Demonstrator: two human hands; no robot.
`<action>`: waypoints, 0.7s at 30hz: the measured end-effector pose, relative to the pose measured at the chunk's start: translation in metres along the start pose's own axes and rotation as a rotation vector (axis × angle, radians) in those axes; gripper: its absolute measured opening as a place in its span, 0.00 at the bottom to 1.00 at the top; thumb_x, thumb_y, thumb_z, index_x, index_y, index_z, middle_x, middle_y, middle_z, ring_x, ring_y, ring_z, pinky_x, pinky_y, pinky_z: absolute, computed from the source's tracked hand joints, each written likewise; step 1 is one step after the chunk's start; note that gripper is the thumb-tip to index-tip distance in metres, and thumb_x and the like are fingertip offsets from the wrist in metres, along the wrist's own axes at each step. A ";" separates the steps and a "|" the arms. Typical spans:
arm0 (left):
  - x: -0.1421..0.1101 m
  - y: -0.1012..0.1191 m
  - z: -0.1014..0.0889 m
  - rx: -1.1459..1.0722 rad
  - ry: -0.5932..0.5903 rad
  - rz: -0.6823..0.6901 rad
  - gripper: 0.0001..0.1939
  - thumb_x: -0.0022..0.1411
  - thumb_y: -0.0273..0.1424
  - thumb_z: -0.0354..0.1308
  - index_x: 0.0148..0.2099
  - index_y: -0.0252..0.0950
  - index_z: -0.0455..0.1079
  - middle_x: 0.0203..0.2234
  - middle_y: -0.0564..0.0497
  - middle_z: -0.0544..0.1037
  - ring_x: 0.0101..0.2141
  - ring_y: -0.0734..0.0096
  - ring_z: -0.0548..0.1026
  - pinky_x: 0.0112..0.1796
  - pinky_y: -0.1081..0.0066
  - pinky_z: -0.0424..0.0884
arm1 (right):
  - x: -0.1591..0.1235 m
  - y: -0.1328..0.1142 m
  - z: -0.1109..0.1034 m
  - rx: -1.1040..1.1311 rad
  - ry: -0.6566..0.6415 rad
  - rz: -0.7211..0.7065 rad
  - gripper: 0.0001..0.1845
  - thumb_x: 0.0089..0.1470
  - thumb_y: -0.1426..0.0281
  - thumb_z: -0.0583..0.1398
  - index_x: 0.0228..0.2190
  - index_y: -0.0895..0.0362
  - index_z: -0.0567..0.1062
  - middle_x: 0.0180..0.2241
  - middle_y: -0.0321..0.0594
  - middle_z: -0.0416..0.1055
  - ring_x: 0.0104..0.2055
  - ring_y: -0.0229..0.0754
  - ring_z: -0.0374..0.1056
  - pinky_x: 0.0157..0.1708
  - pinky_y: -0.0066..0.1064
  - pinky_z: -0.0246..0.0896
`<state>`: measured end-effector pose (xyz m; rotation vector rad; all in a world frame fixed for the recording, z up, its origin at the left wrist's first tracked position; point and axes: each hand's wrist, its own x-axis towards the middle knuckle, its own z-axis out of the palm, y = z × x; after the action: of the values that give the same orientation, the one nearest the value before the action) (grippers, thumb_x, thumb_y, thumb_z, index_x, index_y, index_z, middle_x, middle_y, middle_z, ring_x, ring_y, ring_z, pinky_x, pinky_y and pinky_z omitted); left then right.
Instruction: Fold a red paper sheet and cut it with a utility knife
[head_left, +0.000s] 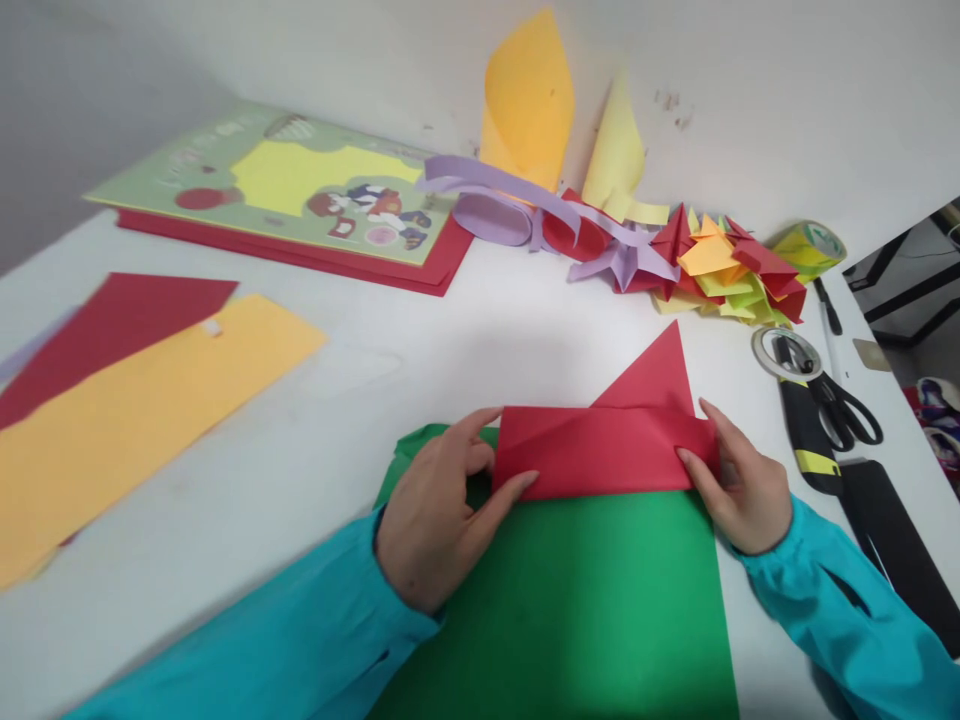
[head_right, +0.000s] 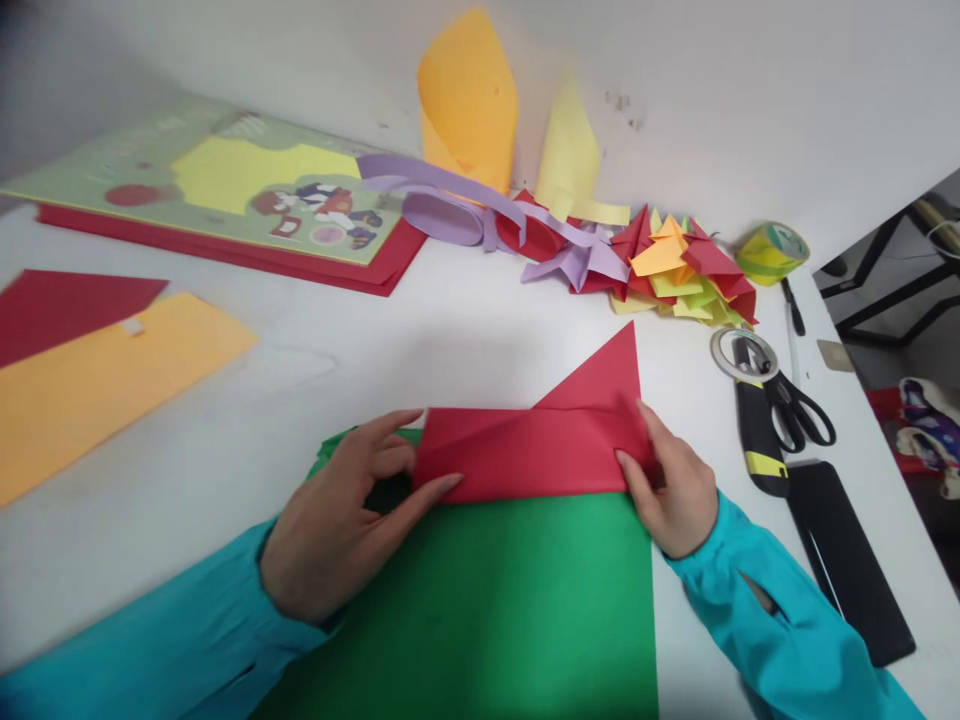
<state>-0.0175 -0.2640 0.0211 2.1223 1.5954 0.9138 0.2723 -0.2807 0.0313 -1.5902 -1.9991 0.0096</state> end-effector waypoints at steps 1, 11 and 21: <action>0.000 0.002 -0.001 0.046 0.068 0.047 0.24 0.63 0.40 0.53 0.57 0.34 0.56 0.28 0.51 0.74 0.34 0.63 0.74 0.37 0.61 0.73 | 0.000 -0.002 0.001 -0.034 0.011 -0.014 0.30 0.55 0.67 0.59 0.58 0.58 0.61 0.43 0.44 0.75 0.37 0.42 0.74 0.38 0.31 0.72; -0.047 0.060 0.019 0.346 -0.135 0.549 0.27 0.59 0.44 0.55 0.54 0.30 0.66 0.58 0.39 0.64 0.61 0.49 0.54 0.59 0.51 0.50 | -0.004 0.000 0.000 -0.143 0.052 -0.112 0.32 0.54 0.65 0.60 0.59 0.56 0.60 0.44 0.44 0.75 0.39 0.45 0.74 0.37 0.31 0.72; -0.055 0.065 0.040 0.321 -0.305 0.337 0.38 0.54 0.53 0.55 0.60 0.34 0.59 0.64 0.39 0.50 0.64 0.48 0.40 0.59 0.42 0.27 | -0.005 0.001 -0.002 -0.083 0.039 0.072 0.25 0.54 0.60 0.60 0.52 0.54 0.70 0.43 0.41 0.75 0.38 0.44 0.74 0.37 0.29 0.70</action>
<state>0.0467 -0.3321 0.0147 2.6575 1.3234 0.4058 0.2742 -0.2857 0.0302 -1.7008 -1.9344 -0.0776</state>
